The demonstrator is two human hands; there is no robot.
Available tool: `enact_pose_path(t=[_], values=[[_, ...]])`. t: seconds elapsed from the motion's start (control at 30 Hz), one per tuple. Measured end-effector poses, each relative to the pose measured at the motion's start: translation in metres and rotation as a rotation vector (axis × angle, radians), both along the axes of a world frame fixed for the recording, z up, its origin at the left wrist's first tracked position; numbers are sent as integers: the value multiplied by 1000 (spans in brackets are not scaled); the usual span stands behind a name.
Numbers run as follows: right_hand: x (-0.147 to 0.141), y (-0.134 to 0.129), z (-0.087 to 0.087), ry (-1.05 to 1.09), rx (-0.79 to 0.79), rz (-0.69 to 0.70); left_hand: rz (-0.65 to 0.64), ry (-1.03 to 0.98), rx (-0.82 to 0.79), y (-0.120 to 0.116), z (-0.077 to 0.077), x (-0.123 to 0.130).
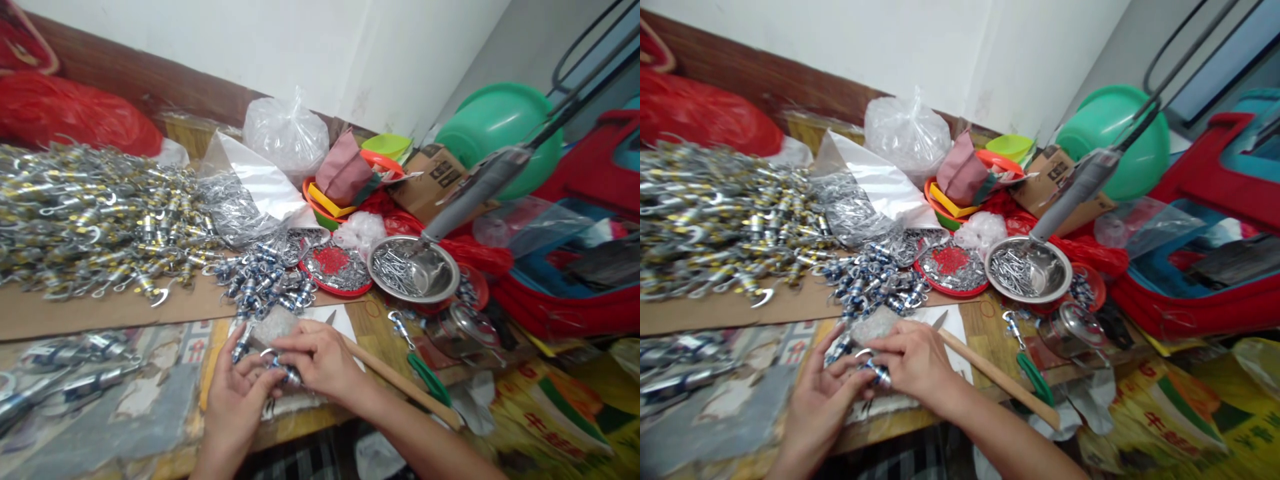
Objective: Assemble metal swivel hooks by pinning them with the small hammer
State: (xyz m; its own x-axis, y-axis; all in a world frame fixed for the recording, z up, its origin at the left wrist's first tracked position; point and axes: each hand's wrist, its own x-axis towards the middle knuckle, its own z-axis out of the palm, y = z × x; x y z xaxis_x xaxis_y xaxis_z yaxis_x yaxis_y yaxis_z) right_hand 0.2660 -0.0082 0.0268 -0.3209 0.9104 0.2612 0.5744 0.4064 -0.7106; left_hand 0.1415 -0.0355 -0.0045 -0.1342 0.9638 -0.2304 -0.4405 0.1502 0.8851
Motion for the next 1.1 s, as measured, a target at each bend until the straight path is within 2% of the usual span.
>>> enact_pose_path(t=[0.07, 0.13, 0.2, 0.23, 0.3, 0.37, 0.43, 0.53, 0.6, 0.67, 0.8, 0.9, 1.0, 1.1], values=[[11, -4, 0, 124, 24, -83, -5, 9, -5, 0, -1, 0], [33, -10, -2, 147, 74, -241, -3, 12, -16, 1, -3, -1], [65, -19, -8, -26, 100, -388, -2, 5, -29, 2, -5, -1], [82, -24, -13, -176, 78, -419, -2, -1, -35, 2, -6, -1], [109, -34, -23, -417, 1, -414, -3, -11, -43, 3, -7, -1], [120, -43, -29, -509, -23, -412, -1, -7, -43, 3, -7, -1], [108, -46, -26, -456, 40, -442, 5, 7, -33, 3, -7, -1], [63, -39, -14, -301, 124, -412, 21, 20, -14, 2, -6, 0], [33, -26, -7, -240, 83, -322, 29, 19, 0, 2, -6, 0], [16, -13, -6, -193, 21, -278, 37, 20, 9, 1, -6, 1], [20, 6, -6, -216, -34, -307, 26, 2, -2, 0, -6, 1], [25, 5, 0, -263, 101, -299, 24, -19, -13, -1, -6, 0], [18, -9, 8, -297, 261, -157, 15, -43, -12, 0, -6, 0], [6, -23, 11, -429, 310, -40, 9, -67, -2, 0, -6, 1]])
